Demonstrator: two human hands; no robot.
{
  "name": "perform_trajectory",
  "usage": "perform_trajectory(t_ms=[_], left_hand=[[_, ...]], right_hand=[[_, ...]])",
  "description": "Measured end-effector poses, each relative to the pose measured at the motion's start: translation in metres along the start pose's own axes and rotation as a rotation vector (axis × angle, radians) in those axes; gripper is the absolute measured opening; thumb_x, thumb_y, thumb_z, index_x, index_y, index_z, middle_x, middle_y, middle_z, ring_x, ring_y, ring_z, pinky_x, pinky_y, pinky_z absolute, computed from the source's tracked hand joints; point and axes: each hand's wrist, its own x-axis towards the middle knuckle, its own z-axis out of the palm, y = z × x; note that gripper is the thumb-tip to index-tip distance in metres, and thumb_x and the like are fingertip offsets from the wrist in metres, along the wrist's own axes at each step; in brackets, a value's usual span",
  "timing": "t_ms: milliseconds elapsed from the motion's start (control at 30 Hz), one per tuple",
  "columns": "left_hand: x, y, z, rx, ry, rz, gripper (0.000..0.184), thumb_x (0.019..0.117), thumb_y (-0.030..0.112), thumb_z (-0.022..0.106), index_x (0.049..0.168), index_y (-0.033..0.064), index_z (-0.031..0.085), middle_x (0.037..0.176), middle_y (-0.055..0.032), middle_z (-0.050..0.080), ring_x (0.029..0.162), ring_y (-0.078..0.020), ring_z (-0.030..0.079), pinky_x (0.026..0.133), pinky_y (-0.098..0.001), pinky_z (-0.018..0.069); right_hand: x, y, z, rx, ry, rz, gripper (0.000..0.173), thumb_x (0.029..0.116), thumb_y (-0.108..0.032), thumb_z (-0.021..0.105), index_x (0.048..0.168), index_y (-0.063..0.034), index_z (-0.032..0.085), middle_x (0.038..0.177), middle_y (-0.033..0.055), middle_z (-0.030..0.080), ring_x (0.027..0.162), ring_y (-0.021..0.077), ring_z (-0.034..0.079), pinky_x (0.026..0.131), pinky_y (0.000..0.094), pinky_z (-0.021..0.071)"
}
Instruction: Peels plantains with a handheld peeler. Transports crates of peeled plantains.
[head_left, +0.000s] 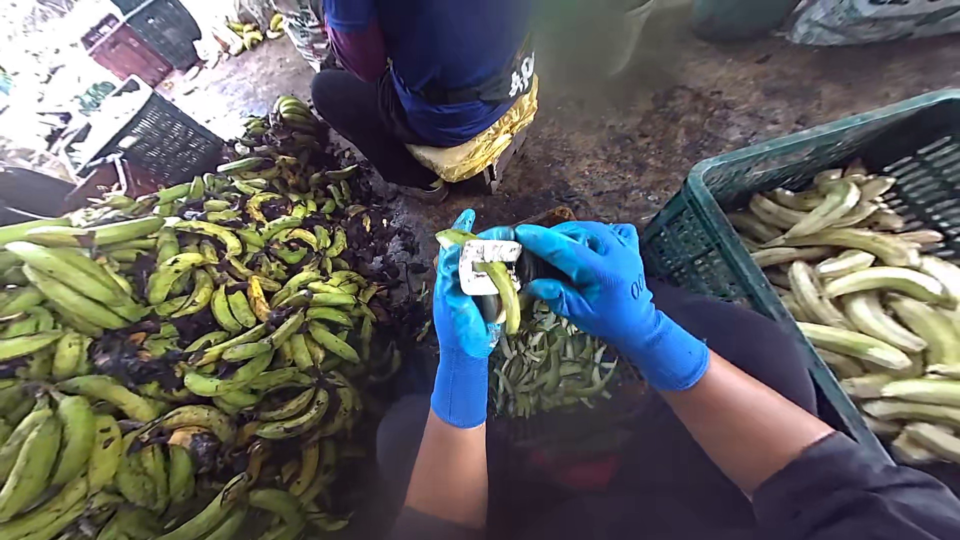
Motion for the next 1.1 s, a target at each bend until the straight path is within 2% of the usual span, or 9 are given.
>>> perform_trajectory(t_ms=[233, 333, 400, 467, 533, 667, 767, 933, 1100], left_hand=[[-0.022, 0.020, -0.020, 0.437, -0.264, -0.099, 0.044, 0.0946, 0.061, 0.057, 0.120, 0.0262, 0.065, 0.096, 0.0160, 0.070, 0.087, 0.0048, 0.066, 0.079, -0.0185, 0.0561], [-0.020, 0.027, -0.025, 0.451, -0.441, -0.129, 0.071, 0.0960, 0.064, 0.054, 0.145, 0.0130, 0.052, 0.109, -0.0006, 0.070, 0.091, -0.0083, 0.067, 0.083, -0.0303, 0.0587], [-0.017, 0.022, -0.020, 0.407, -0.317, -0.128, 0.085, 0.0920, 0.069, 0.056, 0.154, 0.0127, 0.040, 0.117, -0.0043, 0.069, 0.087, -0.0107, 0.067, 0.075, -0.0284, 0.0588], [-0.010, 0.013, -0.016, 0.160, -0.102, -0.116, 0.071, 0.0948, 0.061, 0.058, 0.148, 0.0171, 0.040, 0.106, -0.0079, 0.073, 0.073, -0.0124, 0.069, 0.060, -0.0241, 0.0579], [-0.001, 0.012, -0.010, -0.286, 0.081, -0.151, 0.034, 0.1048, 0.044, 0.046, 0.120, 0.0177, 0.062, 0.097, -0.0055, 0.072, 0.077, -0.0138, 0.071, 0.063, -0.0271, 0.0605], [0.001, 0.021, -0.008, -0.734, 0.116, -0.331, 0.047, 0.1020, 0.046, 0.036, 0.107, 0.0072, 0.062, 0.088, -0.0042, 0.069, 0.075, -0.0137, 0.071, 0.065, -0.0264, 0.0602], [-0.009, 0.019, -0.004, -0.482, 0.014, -0.205, 0.036, 0.1074, 0.034, 0.038, 0.124, 0.0134, 0.063, 0.106, -0.0079, 0.071, 0.093, -0.0181, 0.071, 0.075, -0.0315, 0.0606], [-0.019, 0.014, -0.006, 0.359, 0.065, -0.004, 0.053, 0.1070, 0.044, 0.037, 0.149, 0.0127, 0.044, 0.115, -0.0001, 0.067, 0.087, -0.0057, 0.066, 0.073, -0.0233, 0.0574], [-0.014, 0.025, -0.010, 0.094, 0.134, -0.168, 0.053, 0.1090, 0.032, 0.015, 0.137, 0.0115, 0.055, 0.087, -0.0088, 0.072, 0.066, -0.0131, 0.069, 0.057, -0.0248, 0.0576]], right_hand=[[0.020, 0.016, -0.015, 0.080, -0.176, -0.024, 0.066, 0.1016, -0.068, 0.028, 0.139, -0.0278, 0.065, 0.121, 0.0086, 0.072, 0.110, 0.0245, 0.065, 0.089, 0.0530, 0.0445], [0.022, 0.026, -0.017, 0.027, -0.211, 0.111, 0.062, 0.1044, -0.063, 0.028, 0.135, -0.0272, 0.068, 0.113, 0.0089, 0.073, 0.099, 0.0268, 0.068, 0.081, 0.0562, 0.0468], [0.024, 0.029, -0.018, -0.007, -0.188, 0.257, 0.059, 0.1058, -0.058, 0.029, 0.133, -0.0238, 0.068, 0.111, 0.0105, 0.072, 0.096, 0.0299, 0.068, 0.079, 0.0594, 0.0472], [0.019, 0.019, -0.014, -0.009, -0.083, 0.189, 0.061, 0.1056, -0.059, 0.030, 0.135, -0.0210, 0.067, 0.112, 0.0113, 0.072, 0.098, 0.0287, 0.068, 0.084, 0.0576, 0.0472], [0.004, 0.004, -0.003, 0.013, -0.003, 0.016, 0.059, 0.1034, -0.061, 0.038, 0.138, -0.0218, 0.065, 0.118, 0.0114, 0.071, 0.105, 0.0270, 0.066, 0.092, 0.0551, 0.0456], [-0.013, -0.012, 0.004, 0.018, 0.044, -0.169, 0.046, 0.0993, -0.056, 0.054, 0.131, -0.0248, 0.067, 0.116, 0.0101, 0.071, 0.104, 0.0239, 0.065, 0.093, 0.0490, 0.0424], [-0.003, -0.011, 0.001, 0.043, -0.004, -0.101, 0.054, 0.1008, -0.060, 0.046, 0.131, -0.0226, 0.070, 0.115, 0.0098, 0.074, 0.102, 0.0227, 0.068, 0.087, 0.0506, 0.0450], [0.006, -0.006, 0.006, 0.100, -0.063, 0.003, 0.053, 0.1011, -0.059, 0.048, 0.129, -0.0205, 0.071, 0.113, 0.0090, 0.074, 0.100, 0.0223, 0.068, 0.083, 0.0488, 0.0483], [0.018, 0.010, 0.004, 0.083, -0.234, 0.289, 0.056, 0.1008, -0.060, 0.044, 0.134, -0.0214, 0.068, 0.117, 0.0109, 0.070, 0.106, 0.0302, 0.066, 0.084, 0.0583, 0.0476]])
